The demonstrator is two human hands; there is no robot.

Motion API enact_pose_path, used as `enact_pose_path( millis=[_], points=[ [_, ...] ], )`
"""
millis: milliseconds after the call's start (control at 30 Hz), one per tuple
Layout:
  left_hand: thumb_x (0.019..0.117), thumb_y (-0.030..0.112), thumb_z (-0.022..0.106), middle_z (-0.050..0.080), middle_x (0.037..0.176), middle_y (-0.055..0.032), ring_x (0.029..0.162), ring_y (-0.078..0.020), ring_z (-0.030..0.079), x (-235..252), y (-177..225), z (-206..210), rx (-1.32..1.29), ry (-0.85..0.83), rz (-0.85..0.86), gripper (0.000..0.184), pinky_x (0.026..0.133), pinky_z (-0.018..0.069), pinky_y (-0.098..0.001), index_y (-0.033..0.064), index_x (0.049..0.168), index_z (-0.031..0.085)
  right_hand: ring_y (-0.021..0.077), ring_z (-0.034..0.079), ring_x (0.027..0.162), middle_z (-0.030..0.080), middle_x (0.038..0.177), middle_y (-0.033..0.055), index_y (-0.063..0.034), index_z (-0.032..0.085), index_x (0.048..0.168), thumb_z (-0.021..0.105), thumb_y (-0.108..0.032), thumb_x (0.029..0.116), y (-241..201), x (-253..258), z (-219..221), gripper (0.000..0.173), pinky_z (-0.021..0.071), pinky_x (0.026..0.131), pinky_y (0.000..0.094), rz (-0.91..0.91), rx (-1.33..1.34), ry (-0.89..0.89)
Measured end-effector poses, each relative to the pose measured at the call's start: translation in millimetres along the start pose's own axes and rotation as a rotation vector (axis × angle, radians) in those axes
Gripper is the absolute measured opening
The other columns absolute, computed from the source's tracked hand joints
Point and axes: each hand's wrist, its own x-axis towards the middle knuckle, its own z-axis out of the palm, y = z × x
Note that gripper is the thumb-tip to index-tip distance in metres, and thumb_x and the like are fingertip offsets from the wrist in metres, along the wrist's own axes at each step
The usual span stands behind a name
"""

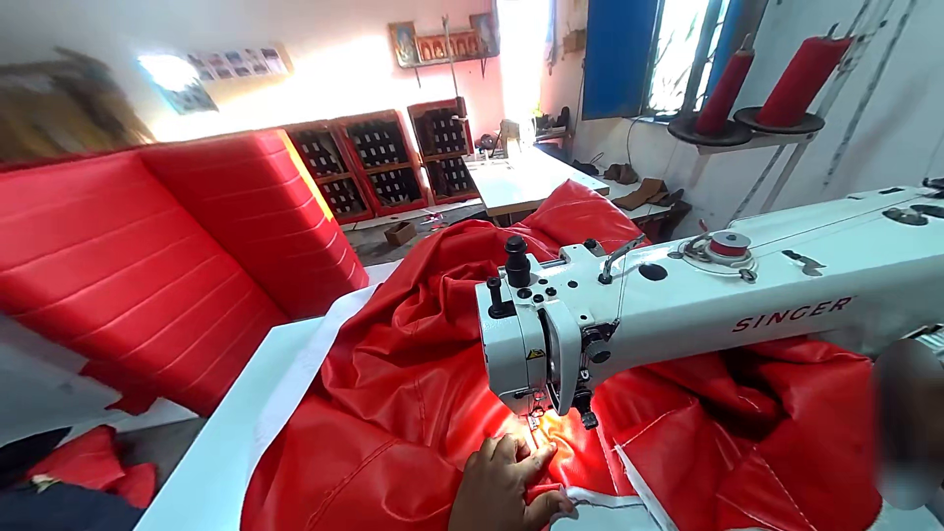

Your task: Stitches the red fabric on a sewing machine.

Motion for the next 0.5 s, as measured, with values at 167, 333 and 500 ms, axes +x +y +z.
enact_pose_path(
  millis=[167,333,500],
  points=[
    [0.0893,0.085,0.024,0.072,0.11,-0.0075,0.104,-0.03,0.066,4,-5,2,-0.002,0.007,-0.025,0.079,0.083,0.0534,-0.05,0.0353,0.123,0.075,0.0515,0.06,0.121,0.066,0.122,0.0332,0.0144,0.066,0.116,0.032,-0.03,0.1088,10,-37,25,0.056,0.0418,0.109,0.0609,0.023,0.018,0.041],
    [0.0898,0.084,0.026,0.072,0.111,-0.009,0.104,-0.0309,0.066,5,-3,0,-0.011,0.002,-0.042,0.077,0.083,0.0529,-0.0503,0.0336,0.122,0.076,0.0507,0.062,0.118,0.067,0.123,0.0317,0.0104,0.067,0.12,0.034,-0.034,0.1085,2,-40,17,0.056,0.0456,0.101,0.066,0.102,-0.037,-0.06],
    [0.0909,0.082,0.029,0.071,0.112,-0.0089,0.107,-0.0324,0.065,1,2,-5,-0.046,-0.059,-0.043,0.076,0.085,0.0519,-0.0518,0.0314,0.123,0.076,0.0478,0.065,0.116,0.069,0.122,0.0269,0.0047,0.071,0.117,0.033,-0.041,0.1039,14,-42,15,0.061,0.0481,0.095,0.0683,0.074,-0.064,-0.234]
  ],
)
